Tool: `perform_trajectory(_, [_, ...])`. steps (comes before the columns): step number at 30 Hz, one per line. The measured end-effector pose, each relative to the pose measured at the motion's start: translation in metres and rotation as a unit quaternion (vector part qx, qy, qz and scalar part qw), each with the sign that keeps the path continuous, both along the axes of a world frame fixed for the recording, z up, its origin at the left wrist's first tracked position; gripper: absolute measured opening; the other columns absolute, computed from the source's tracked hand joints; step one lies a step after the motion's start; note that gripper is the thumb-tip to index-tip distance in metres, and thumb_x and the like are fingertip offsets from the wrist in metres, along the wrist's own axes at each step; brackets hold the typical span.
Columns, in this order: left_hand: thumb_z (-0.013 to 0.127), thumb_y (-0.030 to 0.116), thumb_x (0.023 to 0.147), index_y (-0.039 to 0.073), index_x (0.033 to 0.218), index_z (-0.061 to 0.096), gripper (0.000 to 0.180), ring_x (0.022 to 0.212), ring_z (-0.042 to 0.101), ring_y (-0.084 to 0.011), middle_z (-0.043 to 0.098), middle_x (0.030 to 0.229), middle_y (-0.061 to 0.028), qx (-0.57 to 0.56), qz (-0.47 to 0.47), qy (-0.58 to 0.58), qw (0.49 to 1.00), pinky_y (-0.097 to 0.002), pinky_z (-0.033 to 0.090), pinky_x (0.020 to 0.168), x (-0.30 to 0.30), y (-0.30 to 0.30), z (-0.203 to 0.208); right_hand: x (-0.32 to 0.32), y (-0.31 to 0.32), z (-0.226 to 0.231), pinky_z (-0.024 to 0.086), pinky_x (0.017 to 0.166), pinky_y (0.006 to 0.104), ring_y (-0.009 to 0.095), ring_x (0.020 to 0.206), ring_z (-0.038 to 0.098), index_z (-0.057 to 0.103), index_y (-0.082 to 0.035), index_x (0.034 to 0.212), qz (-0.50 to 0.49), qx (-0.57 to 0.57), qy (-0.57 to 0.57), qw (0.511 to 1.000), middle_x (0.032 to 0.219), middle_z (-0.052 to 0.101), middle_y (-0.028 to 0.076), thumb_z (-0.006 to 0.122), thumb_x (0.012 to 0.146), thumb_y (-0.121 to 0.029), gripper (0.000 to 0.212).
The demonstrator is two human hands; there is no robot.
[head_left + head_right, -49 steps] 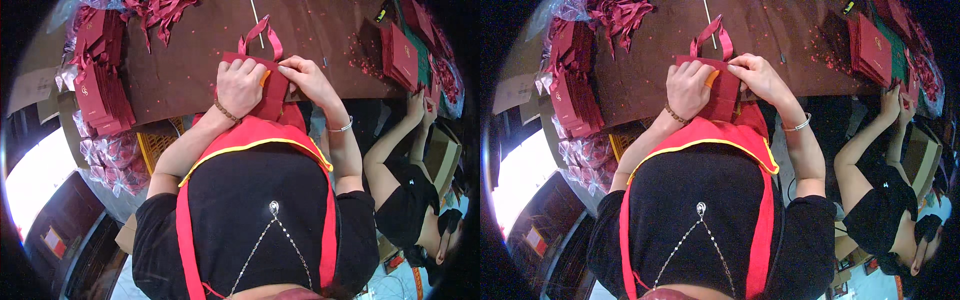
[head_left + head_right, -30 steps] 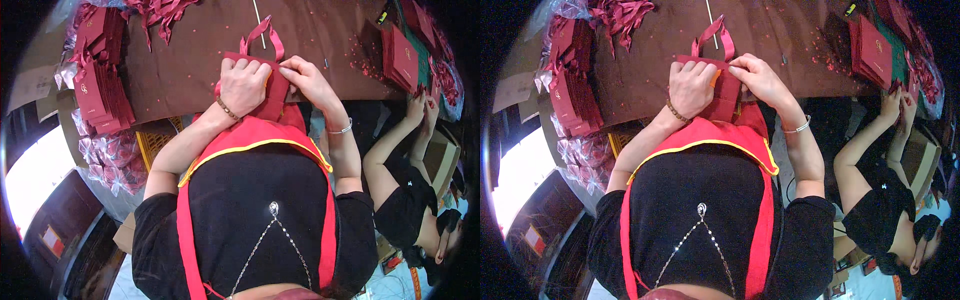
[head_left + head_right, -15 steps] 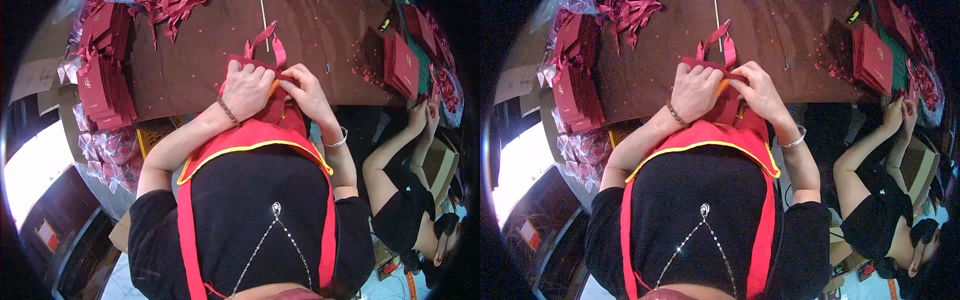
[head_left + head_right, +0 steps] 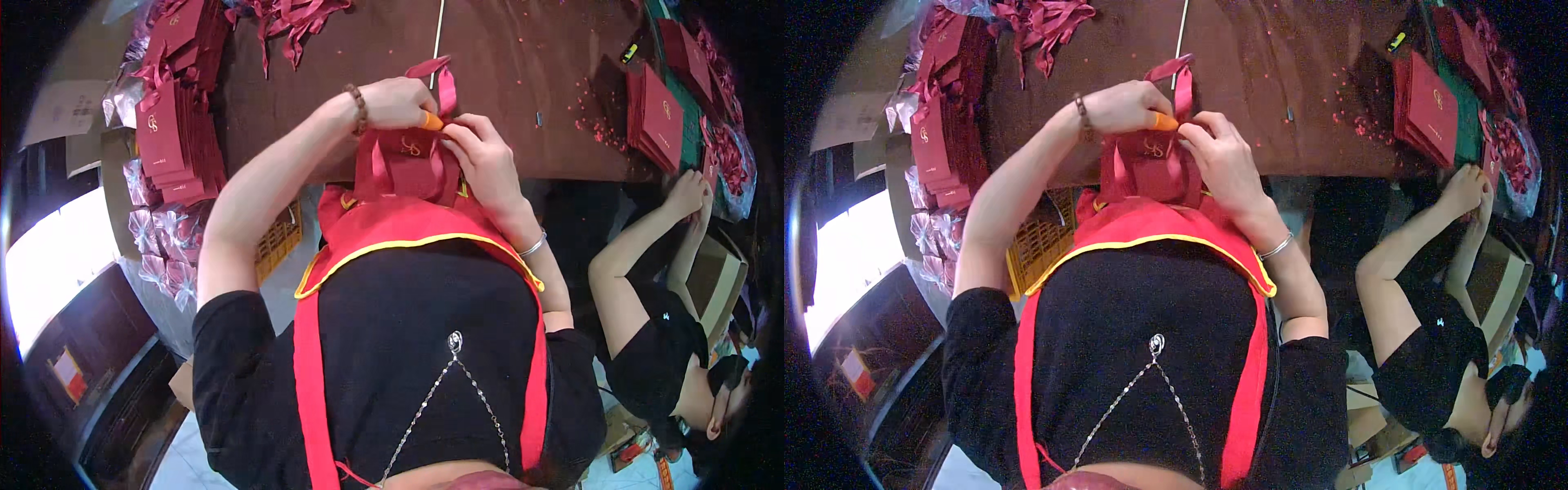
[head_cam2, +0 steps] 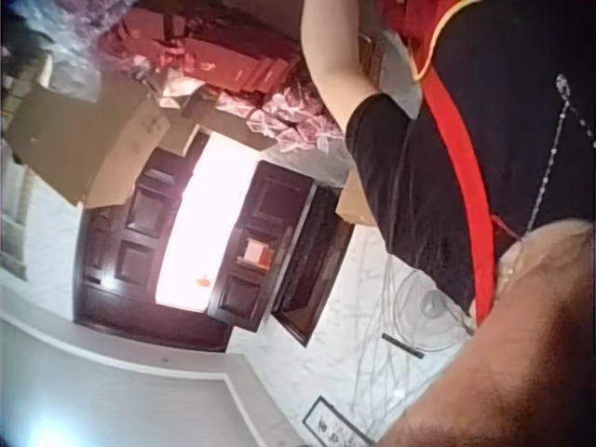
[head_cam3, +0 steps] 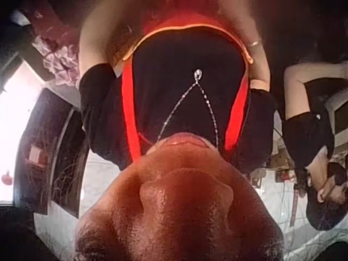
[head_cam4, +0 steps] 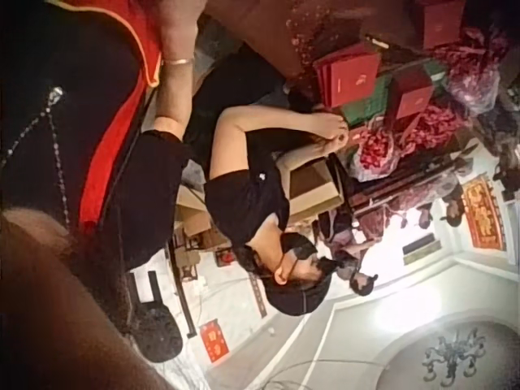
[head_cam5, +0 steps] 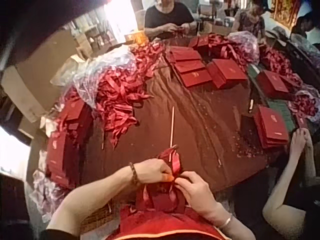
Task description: The person attaches ribbon handles to small paper bags by hand, threading and securing the ribbon ends into the bag openings.
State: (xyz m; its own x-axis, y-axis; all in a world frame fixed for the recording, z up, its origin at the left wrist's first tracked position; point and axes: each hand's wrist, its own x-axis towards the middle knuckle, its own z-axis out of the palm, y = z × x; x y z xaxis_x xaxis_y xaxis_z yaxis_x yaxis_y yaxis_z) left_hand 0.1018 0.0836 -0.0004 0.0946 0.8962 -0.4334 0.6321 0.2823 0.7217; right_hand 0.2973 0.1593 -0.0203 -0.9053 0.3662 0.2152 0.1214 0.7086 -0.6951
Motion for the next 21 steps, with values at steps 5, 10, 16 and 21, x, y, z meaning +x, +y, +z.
perform_trajectory(5, [0.056,0.018,0.078,0.000,0.087,0.067,0.023,0.060,0.052,-0.0108,0.061,0.065,-0.0072,-0.038,-0.065,-0.067,0.995,-0.0295,0.042,0.057,-0.009,0.014,-0.002,0.000,-0.002,0.000,0.050,0.072,0.0363,0.030,0.085,0.060,0.061,-0.004,0.095,-0.014,0.027,0.023,0.999,0.098,0.057,0.011,0.063,0.081,-0.009,0.015])
perform_trajectory(10, [0.056,0.013,0.071,0.002,0.087,0.068,0.023,0.064,0.055,-0.0119,0.064,0.069,-0.0052,-0.046,-0.021,-0.048,0.998,-0.0282,0.044,0.062,-0.004,0.017,-0.011,-0.002,0.000,0.000,0.050,0.070,0.0368,0.030,0.082,0.060,0.061,-0.003,0.092,-0.009,0.028,0.022,0.999,0.096,0.057,0.012,0.063,0.081,-0.008,0.013])
perform_trajectory(16, [0.061,0.023,0.077,0.003,0.083,0.067,0.021,0.068,0.061,-0.0174,0.066,0.074,-0.0113,0.000,0.221,0.046,0.974,-0.0326,0.046,0.065,0.023,0.002,-0.019,-0.004,0.005,0.001,0.049,0.070,0.0355,0.029,0.081,0.060,0.061,-0.002,0.091,-0.003,-0.019,-0.004,1.000,0.094,0.057,0.012,0.062,0.081,-0.009,0.012])
perform_trajectory(21, [0.060,0.027,0.084,0.002,0.086,0.067,0.026,0.064,0.057,-0.0129,0.062,0.066,-0.0062,0.067,0.299,-0.049,0.951,-0.0301,0.045,0.060,0.001,-0.003,-0.005,-0.002,0.008,0.004,0.049,0.071,0.0350,0.029,0.083,0.060,0.061,-0.002,0.092,-0.002,-0.044,0.001,0.999,0.095,0.056,0.012,0.061,0.082,-0.010,0.013])
